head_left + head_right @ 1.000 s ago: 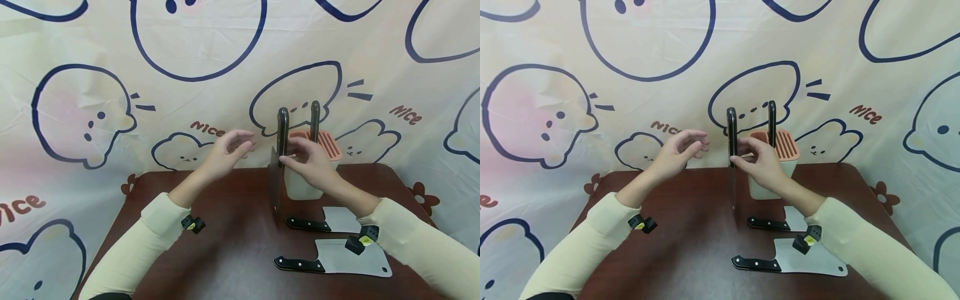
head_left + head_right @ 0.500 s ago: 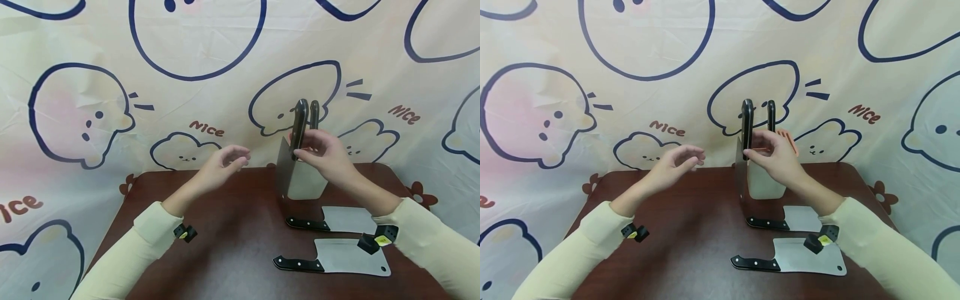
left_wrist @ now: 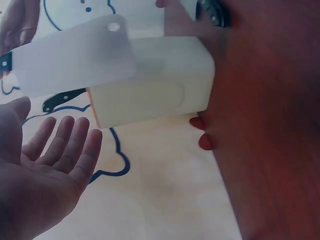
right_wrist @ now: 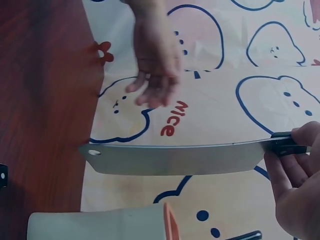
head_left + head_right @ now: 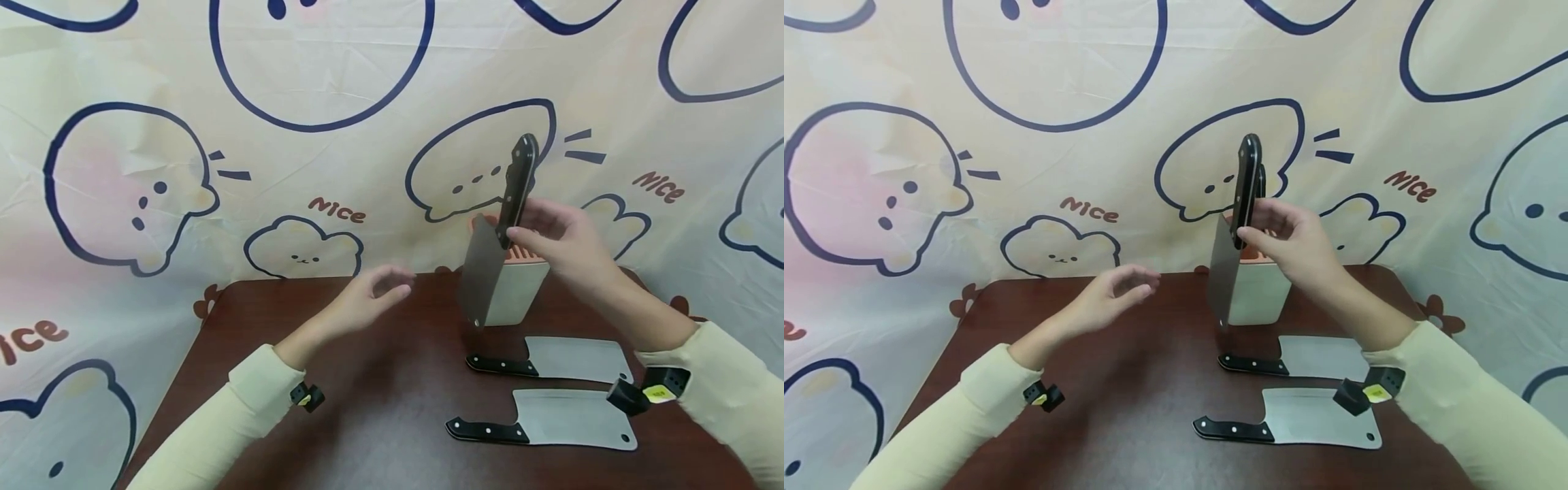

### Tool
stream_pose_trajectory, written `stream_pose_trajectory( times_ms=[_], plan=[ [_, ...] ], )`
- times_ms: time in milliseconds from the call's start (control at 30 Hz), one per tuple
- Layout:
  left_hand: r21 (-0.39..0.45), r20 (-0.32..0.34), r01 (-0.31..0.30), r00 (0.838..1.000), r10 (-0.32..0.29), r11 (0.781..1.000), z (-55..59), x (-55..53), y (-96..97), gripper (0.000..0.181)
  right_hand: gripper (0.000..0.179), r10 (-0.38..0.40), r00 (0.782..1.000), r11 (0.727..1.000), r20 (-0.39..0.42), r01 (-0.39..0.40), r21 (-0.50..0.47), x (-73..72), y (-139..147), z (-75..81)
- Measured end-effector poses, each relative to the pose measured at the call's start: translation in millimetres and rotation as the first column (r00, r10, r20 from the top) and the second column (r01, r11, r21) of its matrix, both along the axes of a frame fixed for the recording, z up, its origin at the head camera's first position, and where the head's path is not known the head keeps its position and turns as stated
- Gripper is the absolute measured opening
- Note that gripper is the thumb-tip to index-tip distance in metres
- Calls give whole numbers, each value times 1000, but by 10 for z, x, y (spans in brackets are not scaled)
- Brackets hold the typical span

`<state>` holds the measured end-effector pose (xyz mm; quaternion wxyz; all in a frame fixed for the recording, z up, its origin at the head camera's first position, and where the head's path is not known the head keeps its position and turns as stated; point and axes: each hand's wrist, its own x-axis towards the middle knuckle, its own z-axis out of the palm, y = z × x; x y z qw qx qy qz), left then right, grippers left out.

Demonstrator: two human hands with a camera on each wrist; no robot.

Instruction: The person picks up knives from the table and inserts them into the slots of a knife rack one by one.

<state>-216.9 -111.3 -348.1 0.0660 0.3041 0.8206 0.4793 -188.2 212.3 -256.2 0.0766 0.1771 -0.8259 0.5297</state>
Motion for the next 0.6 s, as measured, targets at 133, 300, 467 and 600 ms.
stream_pose_trajectory(
  times_ms=[133, 300, 467, 600],
  plan=[
    [-27, -3, 17, 1000, -17, 1000, -130, 28, 22, 31, 44, -6, 1000, 999, 1, 6, -36, 23, 70, 52],
    [-29, 13, 60, 998, -60, 998, -262, 88, 82, 31, 42, -70, 997, 997, -33, 69, -45, 53, 173, 111],
    [-46, 8, 96, 995, -96, 994, -383, 151, 152, 30, 37, -59, 998, 981, -13, 55, -184, 53, 289, 171],
    [-50, 9, 120, 993, -120, 992, -452, 189, 199, 31, 37, -66, 998, 976, -14, 62, -209, 55, 389, 227]
  ],
)
